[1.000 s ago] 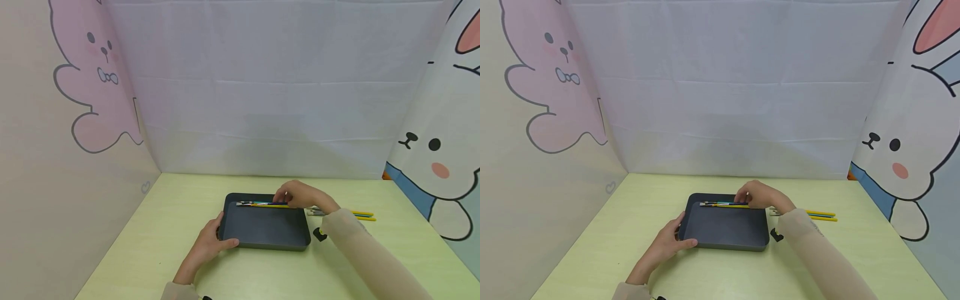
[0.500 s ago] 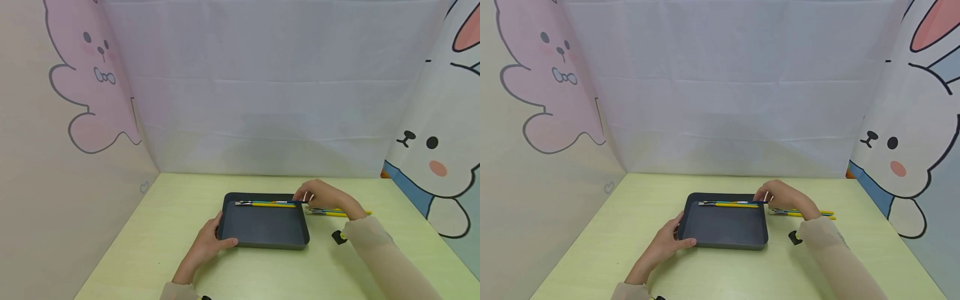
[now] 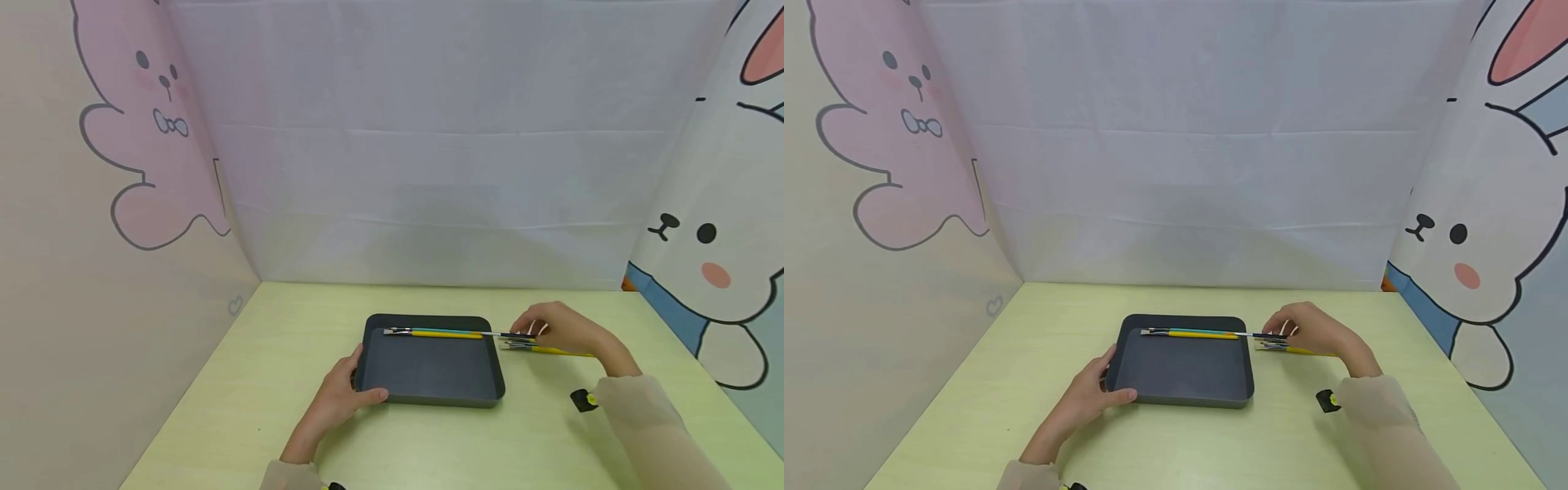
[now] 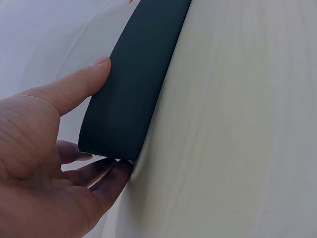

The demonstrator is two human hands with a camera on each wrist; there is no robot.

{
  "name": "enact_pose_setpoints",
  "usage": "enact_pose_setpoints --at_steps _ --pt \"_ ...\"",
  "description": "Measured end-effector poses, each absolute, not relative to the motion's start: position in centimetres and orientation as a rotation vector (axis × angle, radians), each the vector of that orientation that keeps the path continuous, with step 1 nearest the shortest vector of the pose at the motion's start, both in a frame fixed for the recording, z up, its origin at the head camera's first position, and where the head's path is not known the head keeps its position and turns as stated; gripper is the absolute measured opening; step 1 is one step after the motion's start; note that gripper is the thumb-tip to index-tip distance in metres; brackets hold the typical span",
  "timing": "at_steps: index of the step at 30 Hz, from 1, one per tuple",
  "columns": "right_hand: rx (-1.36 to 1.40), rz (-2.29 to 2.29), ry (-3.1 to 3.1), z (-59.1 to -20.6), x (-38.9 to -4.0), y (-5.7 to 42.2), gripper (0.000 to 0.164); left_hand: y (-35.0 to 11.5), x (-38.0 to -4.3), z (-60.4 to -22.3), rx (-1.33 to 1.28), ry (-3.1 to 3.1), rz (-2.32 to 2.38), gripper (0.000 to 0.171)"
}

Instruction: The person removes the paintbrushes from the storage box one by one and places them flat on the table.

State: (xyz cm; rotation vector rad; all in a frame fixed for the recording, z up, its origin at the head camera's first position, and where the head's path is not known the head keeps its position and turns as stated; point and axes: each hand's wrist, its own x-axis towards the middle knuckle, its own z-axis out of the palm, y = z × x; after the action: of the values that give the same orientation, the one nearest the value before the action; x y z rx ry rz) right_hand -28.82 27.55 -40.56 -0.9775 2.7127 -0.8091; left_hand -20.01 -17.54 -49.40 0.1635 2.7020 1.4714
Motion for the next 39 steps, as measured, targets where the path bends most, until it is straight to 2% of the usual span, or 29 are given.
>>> enact_pose_setpoints --at_steps 9,16,30,39 --pt "-0.881 -0.866 2.726 -41.8 -27.5 29.6 0.032 -17.6 -20.0 -49.5 0.146 2.691 1.481 0.112" --pt "-0.861 -0.873 2.762 -42.5 -26.8 30.7 0.038 -17.6 -20.0 -49.6 0.136 2.694 1.474 0.112" --pt "-0.794 -0.870 2.812 -43.0 -26.6 32.0 0.039 -17.5 -19.9 -49.5 0.162 2.691 1.484 0.112" --pt "-0.861 -0.851 2.834 -44.1 -27.2 32.6 0.041 -17.5 -19.7 -49.3 0.164 2.697 1.475 0.112"
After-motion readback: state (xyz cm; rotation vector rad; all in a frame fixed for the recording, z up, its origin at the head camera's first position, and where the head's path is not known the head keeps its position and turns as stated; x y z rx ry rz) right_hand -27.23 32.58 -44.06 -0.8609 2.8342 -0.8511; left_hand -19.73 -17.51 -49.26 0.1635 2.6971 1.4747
